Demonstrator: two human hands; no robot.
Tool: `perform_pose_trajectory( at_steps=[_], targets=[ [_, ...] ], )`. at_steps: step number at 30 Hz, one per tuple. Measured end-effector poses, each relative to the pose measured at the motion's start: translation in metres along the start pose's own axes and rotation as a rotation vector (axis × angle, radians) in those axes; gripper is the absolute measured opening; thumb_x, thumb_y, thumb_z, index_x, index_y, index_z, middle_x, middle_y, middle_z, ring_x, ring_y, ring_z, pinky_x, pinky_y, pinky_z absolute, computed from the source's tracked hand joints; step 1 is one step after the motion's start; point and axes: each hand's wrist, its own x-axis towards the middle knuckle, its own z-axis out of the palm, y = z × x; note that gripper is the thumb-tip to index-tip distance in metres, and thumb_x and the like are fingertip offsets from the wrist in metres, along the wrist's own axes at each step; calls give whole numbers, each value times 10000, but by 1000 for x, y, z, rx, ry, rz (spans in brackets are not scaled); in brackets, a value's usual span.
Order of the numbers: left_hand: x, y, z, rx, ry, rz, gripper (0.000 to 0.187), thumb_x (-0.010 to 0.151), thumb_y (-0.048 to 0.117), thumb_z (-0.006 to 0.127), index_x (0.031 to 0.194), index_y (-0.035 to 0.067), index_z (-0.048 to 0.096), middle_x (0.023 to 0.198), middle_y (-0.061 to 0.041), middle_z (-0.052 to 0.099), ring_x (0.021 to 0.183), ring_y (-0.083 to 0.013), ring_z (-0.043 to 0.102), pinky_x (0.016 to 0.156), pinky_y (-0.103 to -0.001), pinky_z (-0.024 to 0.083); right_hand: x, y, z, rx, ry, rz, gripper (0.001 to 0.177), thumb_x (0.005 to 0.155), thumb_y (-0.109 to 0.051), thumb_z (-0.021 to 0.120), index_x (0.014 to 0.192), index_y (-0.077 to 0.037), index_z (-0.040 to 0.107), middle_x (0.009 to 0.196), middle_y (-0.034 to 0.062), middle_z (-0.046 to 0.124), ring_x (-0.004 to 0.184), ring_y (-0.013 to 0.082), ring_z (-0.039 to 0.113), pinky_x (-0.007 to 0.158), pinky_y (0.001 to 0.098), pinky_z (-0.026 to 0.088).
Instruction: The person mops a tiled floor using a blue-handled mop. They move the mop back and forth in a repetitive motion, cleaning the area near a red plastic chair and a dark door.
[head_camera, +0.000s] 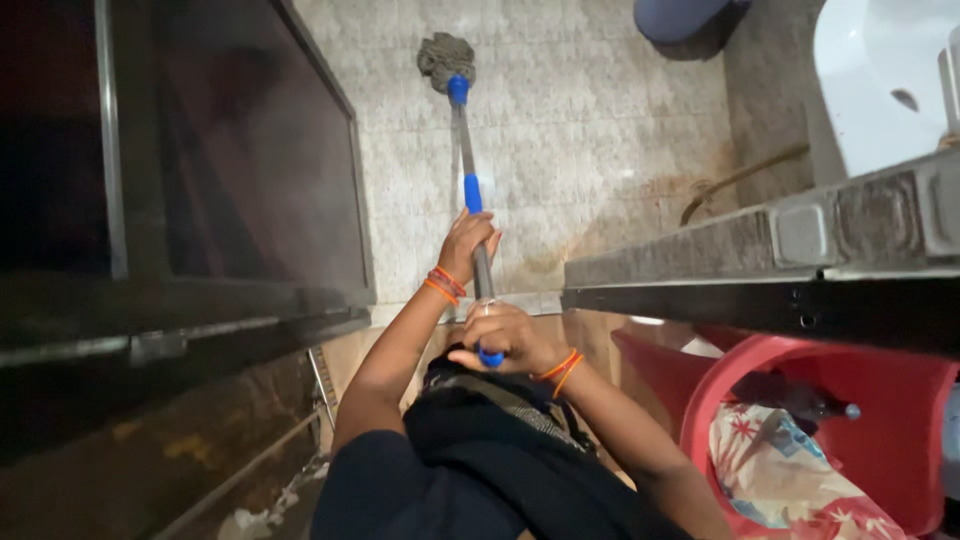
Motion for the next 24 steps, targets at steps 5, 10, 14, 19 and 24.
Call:
perform_pose_trajectory(
  at_steps=[5,10,14,19,24],
  targets=[
    [45,-72,71,-109,-130,-82,265,921,126,766,764,70,560,763,-121,564,887,-328,645,1241,-524,474,-3,50,-31,-163,175,138,364,789,-76,903,716,1,555,874,98,722,907,265,737,881,417,603],
    [78,-54,134,-56,-88,32,382,796,342,800,675,93,537,729,-109,579,1024,-407,663,1034,-635,352,-32,34,-75,-615,324,417,314,762,-125,891,727,-4,604,1036,103,748,1113,299,730,973,434,581],
    [81,-4,135,-114,-247,53,452,798,397,784,596,74,540,644,-139,564,719,-353,607,1038,-593,458,-50,-20,-91,-786,315,608,253,736,-142,884,794,18,698,1050,95,758,1122,295,725,897,374,582],
    [78,70,80,-257,-309,169,436,865,341,712,546,114,521,575,-115,557,575,-342,566,624,-491,452,-39,-94,-88,-778,378,458,484,685,-161,916,625,-42,451,948,147,751,1008,343,762,770,357,624],
    [75,125,26,-335,-373,201,396,913,267,692,580,129,530,546,-76,531,508,-290,547,586,-451,454,-1,-150,-96,-693,315,211,515,729,-245,911,654,-41,445,887,183,707,885,365,763,721,391,653]
  ],
)
